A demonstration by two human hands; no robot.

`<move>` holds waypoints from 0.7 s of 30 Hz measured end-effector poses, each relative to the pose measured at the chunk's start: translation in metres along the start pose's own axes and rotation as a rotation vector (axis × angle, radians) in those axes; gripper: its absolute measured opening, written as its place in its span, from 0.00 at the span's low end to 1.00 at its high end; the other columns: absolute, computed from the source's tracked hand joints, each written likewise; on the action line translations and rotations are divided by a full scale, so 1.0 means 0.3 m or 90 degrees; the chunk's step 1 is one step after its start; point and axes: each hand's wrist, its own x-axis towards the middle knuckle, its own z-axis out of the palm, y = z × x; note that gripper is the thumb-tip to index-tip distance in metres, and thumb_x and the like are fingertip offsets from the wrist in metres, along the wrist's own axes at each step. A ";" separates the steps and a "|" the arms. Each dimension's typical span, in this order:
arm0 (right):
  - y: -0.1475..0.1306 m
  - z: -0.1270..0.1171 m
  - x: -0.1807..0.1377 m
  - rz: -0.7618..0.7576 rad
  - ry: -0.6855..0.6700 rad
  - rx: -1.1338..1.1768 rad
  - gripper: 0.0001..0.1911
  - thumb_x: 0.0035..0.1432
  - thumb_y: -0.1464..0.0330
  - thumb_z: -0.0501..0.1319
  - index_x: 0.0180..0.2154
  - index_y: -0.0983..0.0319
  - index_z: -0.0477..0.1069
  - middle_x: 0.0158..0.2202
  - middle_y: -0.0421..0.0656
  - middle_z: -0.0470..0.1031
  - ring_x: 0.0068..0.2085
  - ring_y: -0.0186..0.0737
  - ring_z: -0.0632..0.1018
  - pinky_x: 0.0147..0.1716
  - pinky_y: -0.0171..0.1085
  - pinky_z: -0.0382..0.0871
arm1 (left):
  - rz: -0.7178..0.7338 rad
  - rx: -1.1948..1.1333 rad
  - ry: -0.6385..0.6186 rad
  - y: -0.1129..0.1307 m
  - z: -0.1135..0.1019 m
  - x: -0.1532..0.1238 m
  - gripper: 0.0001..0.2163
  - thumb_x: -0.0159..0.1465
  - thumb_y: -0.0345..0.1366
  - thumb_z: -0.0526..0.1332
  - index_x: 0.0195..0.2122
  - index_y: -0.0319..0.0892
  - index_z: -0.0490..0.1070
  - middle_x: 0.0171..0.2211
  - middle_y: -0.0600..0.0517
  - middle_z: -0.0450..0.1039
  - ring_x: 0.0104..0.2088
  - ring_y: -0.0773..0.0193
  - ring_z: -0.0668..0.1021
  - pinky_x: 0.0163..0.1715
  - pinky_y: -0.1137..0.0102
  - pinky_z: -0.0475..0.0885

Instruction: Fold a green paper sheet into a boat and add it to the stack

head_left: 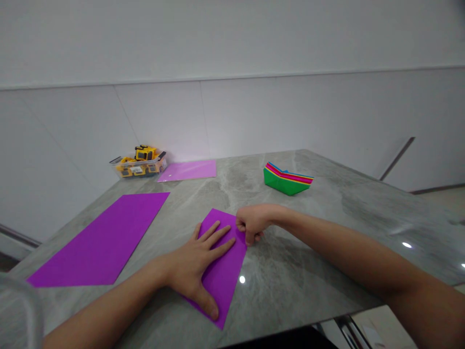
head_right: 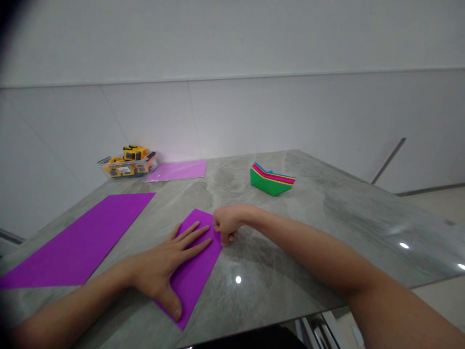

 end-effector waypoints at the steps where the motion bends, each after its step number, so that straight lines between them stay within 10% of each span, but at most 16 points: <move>1: 0.003 -0.003 0.001 0.002 0.002 -0.002 0.17 0.40 0.74 0.67 0.19 0.61 0.57 0.15 0.32 0.66 0.22 0.32 0.70 0.25 0.31 0.62 | -0.002 0.002 -0.002 0.001 -0.001 0.001 0.61 0.44 0.66 0.67 0.71 0.52 0.34 0.71 0.43 0.26 0.68 0.32 0.35 0.58 0.33 0.23; 21: 0.101 -0.077 0.016 0.052 0.085 -0.048 0.15 0.39 0.74 0.66 0.19 0.61 0.57 0.16 0.33 0.66 0.22 0.32 0.69 0.25 0.31 0.60 | -0.002 -0.005 -0.001 0.008 -0.008 0.000 0.61 0.43 0.66 0.68 0.71 0.53 0.34 0.71 0.44 0.25 0.68 0.32 0.35 0.57 0.33 0.23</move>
